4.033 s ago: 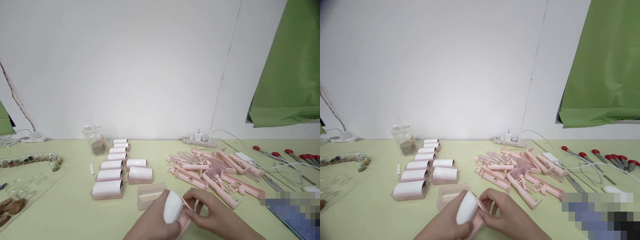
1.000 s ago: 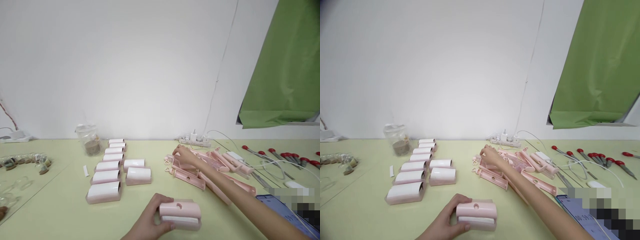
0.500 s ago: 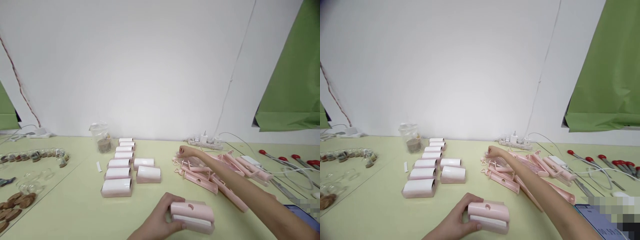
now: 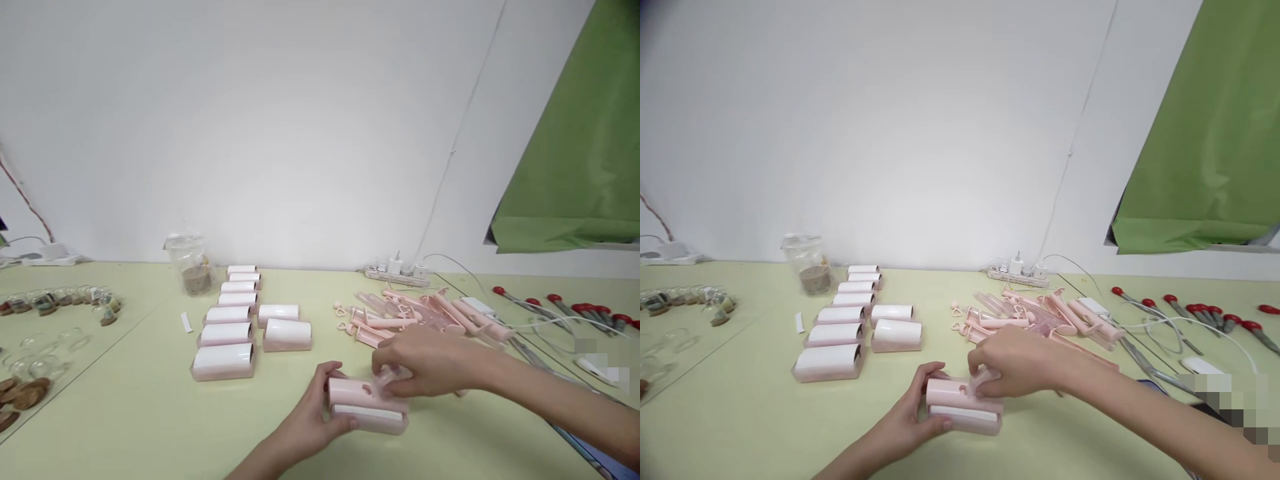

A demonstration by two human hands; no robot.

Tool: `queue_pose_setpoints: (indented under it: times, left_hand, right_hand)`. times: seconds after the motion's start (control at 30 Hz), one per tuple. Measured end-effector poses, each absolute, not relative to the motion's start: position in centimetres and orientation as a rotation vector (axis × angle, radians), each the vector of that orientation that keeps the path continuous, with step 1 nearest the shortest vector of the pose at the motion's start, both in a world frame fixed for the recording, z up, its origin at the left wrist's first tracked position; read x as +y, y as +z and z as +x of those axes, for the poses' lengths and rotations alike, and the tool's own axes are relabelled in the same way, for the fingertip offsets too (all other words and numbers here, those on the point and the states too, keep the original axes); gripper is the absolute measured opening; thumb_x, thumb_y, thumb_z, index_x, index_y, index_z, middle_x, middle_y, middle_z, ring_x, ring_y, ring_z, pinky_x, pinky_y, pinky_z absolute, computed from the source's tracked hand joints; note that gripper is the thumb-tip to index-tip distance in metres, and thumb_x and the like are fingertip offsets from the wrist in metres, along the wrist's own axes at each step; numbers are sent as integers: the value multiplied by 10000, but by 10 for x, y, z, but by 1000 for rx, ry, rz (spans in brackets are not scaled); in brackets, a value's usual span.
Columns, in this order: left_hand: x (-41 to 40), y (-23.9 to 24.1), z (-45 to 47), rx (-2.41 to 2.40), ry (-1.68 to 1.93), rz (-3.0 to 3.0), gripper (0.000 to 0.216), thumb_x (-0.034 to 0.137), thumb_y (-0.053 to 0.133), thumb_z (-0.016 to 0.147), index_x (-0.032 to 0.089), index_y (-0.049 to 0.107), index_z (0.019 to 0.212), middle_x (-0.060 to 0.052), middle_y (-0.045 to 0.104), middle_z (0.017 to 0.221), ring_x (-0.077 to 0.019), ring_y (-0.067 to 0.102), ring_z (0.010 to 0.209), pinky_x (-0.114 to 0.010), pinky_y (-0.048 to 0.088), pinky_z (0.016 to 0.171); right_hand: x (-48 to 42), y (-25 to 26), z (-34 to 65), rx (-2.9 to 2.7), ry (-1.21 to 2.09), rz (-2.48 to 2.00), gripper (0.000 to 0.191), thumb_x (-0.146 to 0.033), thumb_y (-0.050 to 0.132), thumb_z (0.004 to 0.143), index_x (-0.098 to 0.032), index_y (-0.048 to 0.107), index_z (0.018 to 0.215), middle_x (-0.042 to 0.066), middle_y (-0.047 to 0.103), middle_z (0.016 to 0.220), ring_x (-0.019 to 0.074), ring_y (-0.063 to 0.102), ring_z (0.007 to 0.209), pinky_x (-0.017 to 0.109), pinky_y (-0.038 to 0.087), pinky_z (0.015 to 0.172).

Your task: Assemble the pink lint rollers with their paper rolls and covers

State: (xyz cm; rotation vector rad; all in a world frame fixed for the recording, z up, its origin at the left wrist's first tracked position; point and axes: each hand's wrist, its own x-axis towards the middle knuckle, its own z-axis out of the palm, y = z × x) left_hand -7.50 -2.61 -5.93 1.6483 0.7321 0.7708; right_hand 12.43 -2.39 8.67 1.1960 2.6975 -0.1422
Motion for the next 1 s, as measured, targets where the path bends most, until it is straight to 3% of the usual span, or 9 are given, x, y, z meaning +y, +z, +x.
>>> queue_pose_setpoints:
  times: [0.27, 0.53, 0.83, 1.0]
  left_hand:
    - [-26, -59, -74, 707, 763, 1646, 623, 257, 597, 717, 195, 207, 1199, -74, 396, 1128, -188, 436, 1017, -293, 325, 882]
    - [-27, -57, -75, 772, 762, 1649, 611, 211, 600, 687, 192, 251, 1188, -77, 406, 1137, -189, 433, 1027, -299, 333, 888]
    - [-33, -53, -67, 931, 869, 1736, 532, 226, 651, 589, 172, 422, 1066, -78, 506, 1049, -231, 471, 972, -324, 376, 832]
    - [-34, -52, -69, 883, 876, 1772, 585, 208, 642, 591, 182, 383, 1116, -65, 513, 1041, -217, 474, 959, -311, 376, 826]
  right_hand:
    - [-28, 92, 92, 2599, 121, 1049, 175, -244, 532, 674, -200, 677, 761, 31, 649, 566, 156, 539, 457, 230, 169, 379]
    - [-21, 91, 83, 2517, 252, 1015, 140, -207, 549, 671, -165, 682, 658, 54, 646, 515, 171, 549, 432, 234, 193, 374]
    - [-20, 84, 43, 2373, 305, 887, 149, -66, 587, 515, -145, 660, 618, 82, 664, 548, 214, 596, 478, 248, 276, 393]
    - [-21, 77, 49, 2410, 312, 919, 161, -79, 580, 521, -168, 662, 626, 69, 656, 528, 220, 596, 484, 258, 302, 419]
